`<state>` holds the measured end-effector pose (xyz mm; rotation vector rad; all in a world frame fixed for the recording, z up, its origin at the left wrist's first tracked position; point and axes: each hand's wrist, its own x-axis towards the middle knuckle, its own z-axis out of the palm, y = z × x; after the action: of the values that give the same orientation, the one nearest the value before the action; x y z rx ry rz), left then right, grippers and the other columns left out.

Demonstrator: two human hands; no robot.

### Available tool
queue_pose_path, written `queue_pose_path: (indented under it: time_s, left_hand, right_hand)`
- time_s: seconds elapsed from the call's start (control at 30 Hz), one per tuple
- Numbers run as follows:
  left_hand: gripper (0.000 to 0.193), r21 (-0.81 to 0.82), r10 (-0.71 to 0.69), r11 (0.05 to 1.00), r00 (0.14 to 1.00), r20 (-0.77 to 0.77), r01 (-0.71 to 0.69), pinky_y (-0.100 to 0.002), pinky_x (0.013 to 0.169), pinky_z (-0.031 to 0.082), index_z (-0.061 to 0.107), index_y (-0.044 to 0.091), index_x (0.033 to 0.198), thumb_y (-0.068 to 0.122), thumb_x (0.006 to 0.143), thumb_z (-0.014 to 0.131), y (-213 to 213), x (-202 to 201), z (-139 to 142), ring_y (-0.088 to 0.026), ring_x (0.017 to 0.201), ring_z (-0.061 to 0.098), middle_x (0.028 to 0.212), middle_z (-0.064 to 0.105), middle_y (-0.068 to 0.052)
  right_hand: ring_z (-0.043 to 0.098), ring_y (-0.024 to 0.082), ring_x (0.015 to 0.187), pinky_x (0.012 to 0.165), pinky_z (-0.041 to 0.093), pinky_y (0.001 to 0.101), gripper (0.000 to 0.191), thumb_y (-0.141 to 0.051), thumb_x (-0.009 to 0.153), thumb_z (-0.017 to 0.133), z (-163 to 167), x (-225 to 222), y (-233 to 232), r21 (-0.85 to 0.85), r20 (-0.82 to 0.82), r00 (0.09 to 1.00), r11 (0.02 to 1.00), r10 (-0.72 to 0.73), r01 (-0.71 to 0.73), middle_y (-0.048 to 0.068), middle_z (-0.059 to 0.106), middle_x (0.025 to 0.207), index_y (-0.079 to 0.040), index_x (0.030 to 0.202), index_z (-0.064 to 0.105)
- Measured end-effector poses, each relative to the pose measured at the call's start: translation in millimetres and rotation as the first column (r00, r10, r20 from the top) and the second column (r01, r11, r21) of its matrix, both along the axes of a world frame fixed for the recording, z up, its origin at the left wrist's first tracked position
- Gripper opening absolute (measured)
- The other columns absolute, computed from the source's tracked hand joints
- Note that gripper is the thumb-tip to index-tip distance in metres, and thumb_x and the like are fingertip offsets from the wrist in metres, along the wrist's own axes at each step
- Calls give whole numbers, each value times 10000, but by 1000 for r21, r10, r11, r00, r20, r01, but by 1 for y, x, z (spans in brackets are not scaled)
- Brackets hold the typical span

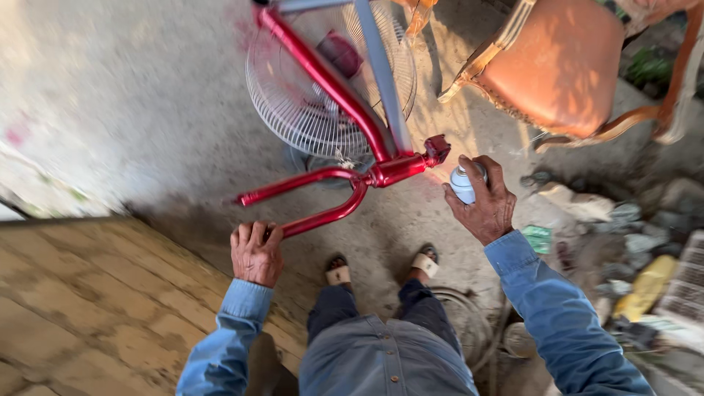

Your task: The person spray paints a bicycle frame red using a spray can. They rotate the frame to cover all sides, including the fork and chainstay, while it rests on a fan. The frame is fully coated by the end of the clip.

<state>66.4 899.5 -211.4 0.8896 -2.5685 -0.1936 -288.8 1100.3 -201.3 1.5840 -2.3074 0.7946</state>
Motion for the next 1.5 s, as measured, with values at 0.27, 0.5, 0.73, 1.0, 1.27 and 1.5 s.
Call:
queue_pose_path:
  time_s: [0.27, 0.5, 0.73, 1.0, 1.27, 1.5]
  left_hand:
    - [259, -28, 34, 999, 999, -43, -35, -504, 962, 457, 697, 82, 1010, 20, 759, 685, 4, 20, -28, -311, 1061, 564, 1061, 591, -88]
    - [189, -81, -3, 997, 995, -104, -6, -499, 955, 439, 689, 145, 967, 58, 800, 709, 1, 26, -47, -287, 1056, 549, 1059, 591, -56]
    - [200, -91, 11, 996, 997, -75, -18, -478, 964, 438, 698, 151, 968, 56, 792, 712, 1, 30, -59, -277, 1067, 550, 1067, 588, -47]
    - [177, -139, 14, 990, 996, -86, -25, -472, 955, 434, 682, 174, 924, 23, 851, 738, 3, 29, -67, -271, 1063, 551, 1077, 590, -36]
    - [176, -144, -10, 990, 995, -104, -5, -472, 950, 432, 655, 163, 932, 34, 860, 750, 1, 31, -68, -277, 1032, 553, 1051, 576, -47]
    - [214, -77, -28, 997, 995, -96, 20, -460, 967, 418, 663, 178, 971, 79, 813, 767, 2, 37, -75, -270, 1050, 558, 1068, 578, -41]
  right_hand:
    - [695, 316, 994, 737, 615, 439, 639, -199, 816, 896, 2, 12, 7, 93, -68, 998, 995, -12, 19, 111, 583, 1296, -142, 1381, 603]
    - [703, 297, 983, 744, 630, 420, 643, -219, 830, 887, 11, 15, -5, 152, -129, 986, 985, 102, -82, 121, 568, 1305, -145, 1398, 596]
    - [713, 288, 931, 659, 617, 416, 602, -287, 848, 872, 0, 15, -5, 334, -198, 973, 941, 117, -45, 110, 586, 1271, -171, 1381, 618]
    - [697, 252, 762, 391, 557, 318, 563, -353, 905, 856, 0, 24, 28, 481, -261, 960, 876, 103, 37, 162, 604, 1241, -137, 1375, 633]
    - [723, 317, 937, 582, 632, 383, 570, -335, 896, 808, 14, 7, -18, 438, -353, 908, 898, 225, -52, 142, 547, 1278, -162, 1401, 609]
    - [712, 340, 982, 630, 637, 419, 713, -300, 786, 801, 34, 34, 20, 585, -271, 902, 802, 336, -123, 108, 535, 1267, -239, 1437, 518]
